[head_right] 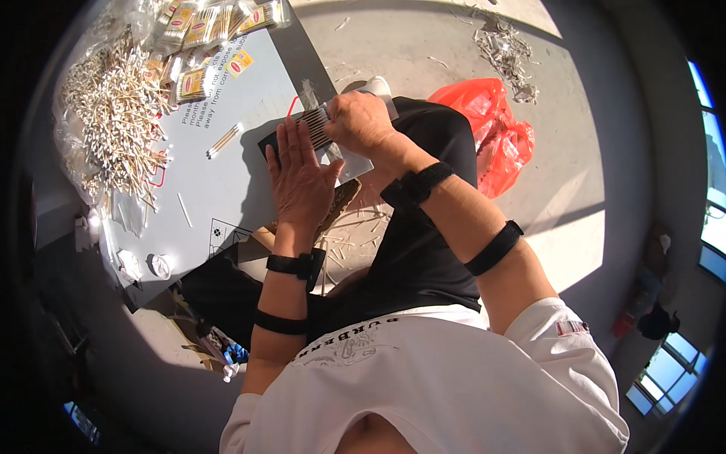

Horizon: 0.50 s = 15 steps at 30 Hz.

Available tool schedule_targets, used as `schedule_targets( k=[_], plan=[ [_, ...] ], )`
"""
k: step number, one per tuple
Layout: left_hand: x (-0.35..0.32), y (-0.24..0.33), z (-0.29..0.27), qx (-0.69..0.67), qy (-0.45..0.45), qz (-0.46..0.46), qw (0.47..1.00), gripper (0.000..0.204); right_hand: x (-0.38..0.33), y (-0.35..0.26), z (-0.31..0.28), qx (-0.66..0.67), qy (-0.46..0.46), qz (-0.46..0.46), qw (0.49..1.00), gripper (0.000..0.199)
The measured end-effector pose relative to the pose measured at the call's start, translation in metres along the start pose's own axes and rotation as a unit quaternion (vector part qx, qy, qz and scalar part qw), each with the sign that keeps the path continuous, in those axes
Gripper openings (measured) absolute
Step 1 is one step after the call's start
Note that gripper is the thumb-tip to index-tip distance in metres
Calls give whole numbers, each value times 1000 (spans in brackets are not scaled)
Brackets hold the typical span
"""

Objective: The recorder is sorting and packing small wooden sticks into plastic sleeves for retail sale.

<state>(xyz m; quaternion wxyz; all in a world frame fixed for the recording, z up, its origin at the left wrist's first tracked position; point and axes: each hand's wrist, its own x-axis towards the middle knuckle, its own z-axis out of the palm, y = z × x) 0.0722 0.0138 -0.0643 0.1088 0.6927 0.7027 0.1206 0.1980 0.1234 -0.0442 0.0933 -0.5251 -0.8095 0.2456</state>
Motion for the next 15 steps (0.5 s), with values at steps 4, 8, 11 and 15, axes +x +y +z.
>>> schedule_targets(
  k=[4,8,11,15],
  plan=[
    [2,6,2,-4,-2,-4,1000,91,-2,3,3,-1,18,-11,1000,18],
    [7,12,6,-9,9,17,1000,86,-2,2,3,-11,19,-38,999,18],
    [11,19,11,1,17,30,999,81,-2,2,9,5,22,-77,997,15],
    [16,23,13,-36,7,2,999,83,-1,18,-8,60,22,-55,996,11]
  ],
)
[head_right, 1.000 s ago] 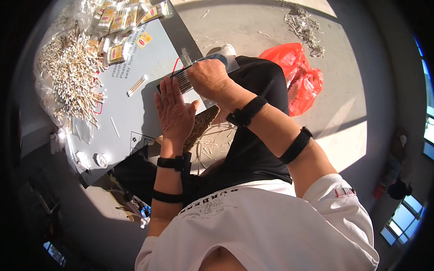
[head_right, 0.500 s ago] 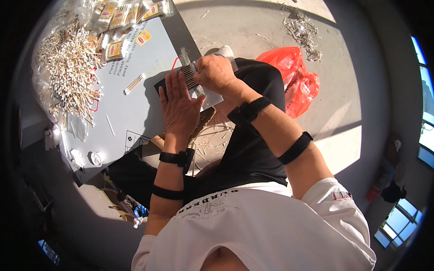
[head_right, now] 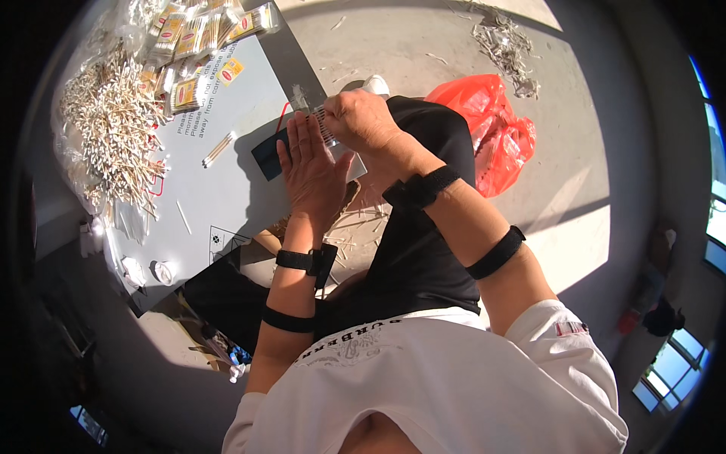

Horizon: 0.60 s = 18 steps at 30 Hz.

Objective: The recorder is sorting and packing small wooden sticks into plastic sleeves for retail sale.

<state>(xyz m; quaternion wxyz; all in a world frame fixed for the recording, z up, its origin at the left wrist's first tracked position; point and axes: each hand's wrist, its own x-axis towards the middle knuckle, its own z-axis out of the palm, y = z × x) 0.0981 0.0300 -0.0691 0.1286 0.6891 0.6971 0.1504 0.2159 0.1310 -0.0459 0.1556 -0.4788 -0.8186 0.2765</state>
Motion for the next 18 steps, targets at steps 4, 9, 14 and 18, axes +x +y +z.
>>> schedule_targets(
  k=[4,9,14,18],
  plan=[
    [7,-6,-3,-297,127,-1,946,70,-10,39,-1,51,254,64,964,29],
    [14,-9,1,-498,179,-86,844,66,-21,43,13,560,190,394,703,28],
    [23,5,10,-601,211,-75,767,64,-27,32,41,749,101,326,568,11],
    [24,6,14,-598,226,-66,766,64,-26,22,44,745,125,315,574,16]
  ],
)
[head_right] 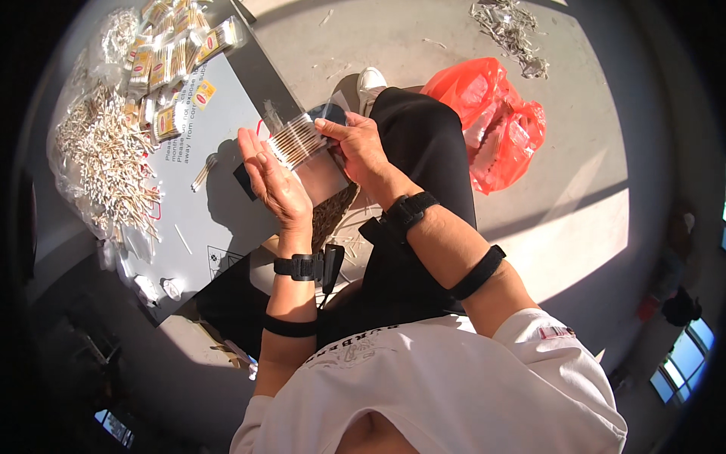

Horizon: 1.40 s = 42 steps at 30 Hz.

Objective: The recorder is sorting and packing small wooden sticks into plastic sleeves for retail sale.

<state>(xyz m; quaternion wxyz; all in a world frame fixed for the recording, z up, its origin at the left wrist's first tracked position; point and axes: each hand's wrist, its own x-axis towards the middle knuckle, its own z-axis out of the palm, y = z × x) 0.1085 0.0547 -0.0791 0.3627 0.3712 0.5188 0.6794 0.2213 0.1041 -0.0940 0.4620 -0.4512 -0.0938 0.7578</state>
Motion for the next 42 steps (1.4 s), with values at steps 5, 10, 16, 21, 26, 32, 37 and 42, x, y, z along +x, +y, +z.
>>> schedule_targets(
  k=[5,10,16,21,26,32,37,42],
  plan=[
    [0,1,12,-22,18,-5,1000,66,8,5,-10,-37,7,-14,999,18],
    [-1,-3,8,10,22,11,1000,64,5,9,-2,-50,18,-42,998,19],
    [0,16,-5,474,-141,102,863,71,-3,1,-14,-140,11,-19,990,15],
    [-8,20,-10,673,-252,80,691,87,-5,10,-9,-152,-8,-87,985,5],
    [-7,19,-9,670,-254,69,694,87,-8,2,-11,-172,1,-40,984,5],
    [-5,18,-17,650,-241,90,715,84,-11,-4,-2,-194,10,-48,980,13],
    [-3,20,-18,607,-230,108,753,83,-12,-7,-9,-149,-6,-64,987,26],
    [17,33,-70,603,-78,151,779,66,-10,-19,-9,-292,103,-358,881,29]
  ],
)
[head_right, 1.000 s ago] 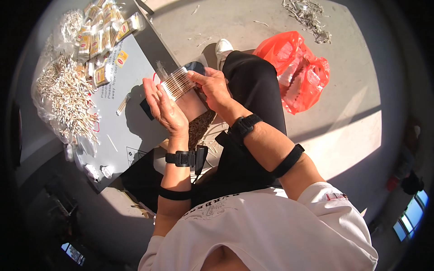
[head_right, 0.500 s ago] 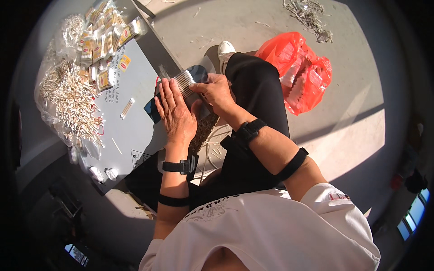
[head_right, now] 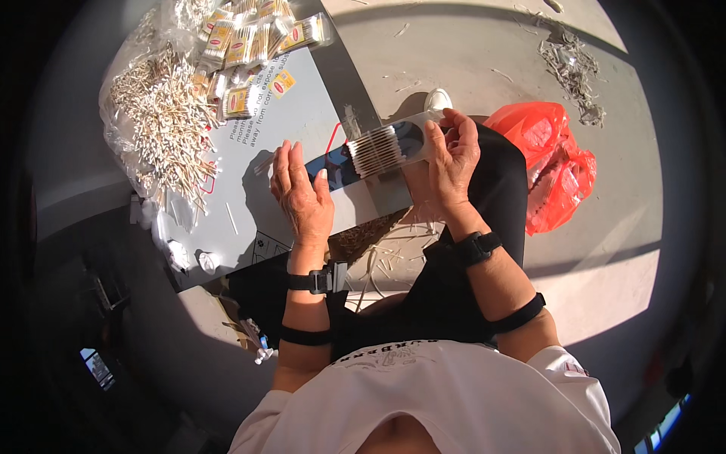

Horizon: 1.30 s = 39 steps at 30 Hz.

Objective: The recorder is sorting and packing small wooden sticks into plastic sleeves for retail sale.

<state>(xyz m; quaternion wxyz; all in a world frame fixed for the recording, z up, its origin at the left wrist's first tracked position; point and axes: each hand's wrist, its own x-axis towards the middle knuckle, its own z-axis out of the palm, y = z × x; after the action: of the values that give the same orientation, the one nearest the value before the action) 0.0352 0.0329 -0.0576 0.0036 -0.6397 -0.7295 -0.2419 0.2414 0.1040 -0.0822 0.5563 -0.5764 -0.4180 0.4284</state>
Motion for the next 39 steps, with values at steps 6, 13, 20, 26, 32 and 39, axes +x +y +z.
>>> schedule_targets(
  k=[6,13,20,26,32,39],
  plan=[
    [13,-100,-28,-71,65,-127,987,53,-25,-42,55,-100,-281,-90,950,11],
    [14,-95,-26,-12,28,-85,996,18,-37,-39,155,-196,-370,-169,892,16],
    [-33,-89,-34,-84,65,-50,993,16,-49,-47,271,-247,-489,-211,810,27],
    [-35,-97,-23,-147,117,-53,981,23,-55,-24,333,-313,-456,-371,746,30],
    [-39,-93,-35,-137,65,-52,987,12,-23,-32,266,-353,-517,-331,706,11],
    [-36,-81,-31,8,35,0,999,49,-15,-35,208,-337,-539,-269,723,10]
  ],
)
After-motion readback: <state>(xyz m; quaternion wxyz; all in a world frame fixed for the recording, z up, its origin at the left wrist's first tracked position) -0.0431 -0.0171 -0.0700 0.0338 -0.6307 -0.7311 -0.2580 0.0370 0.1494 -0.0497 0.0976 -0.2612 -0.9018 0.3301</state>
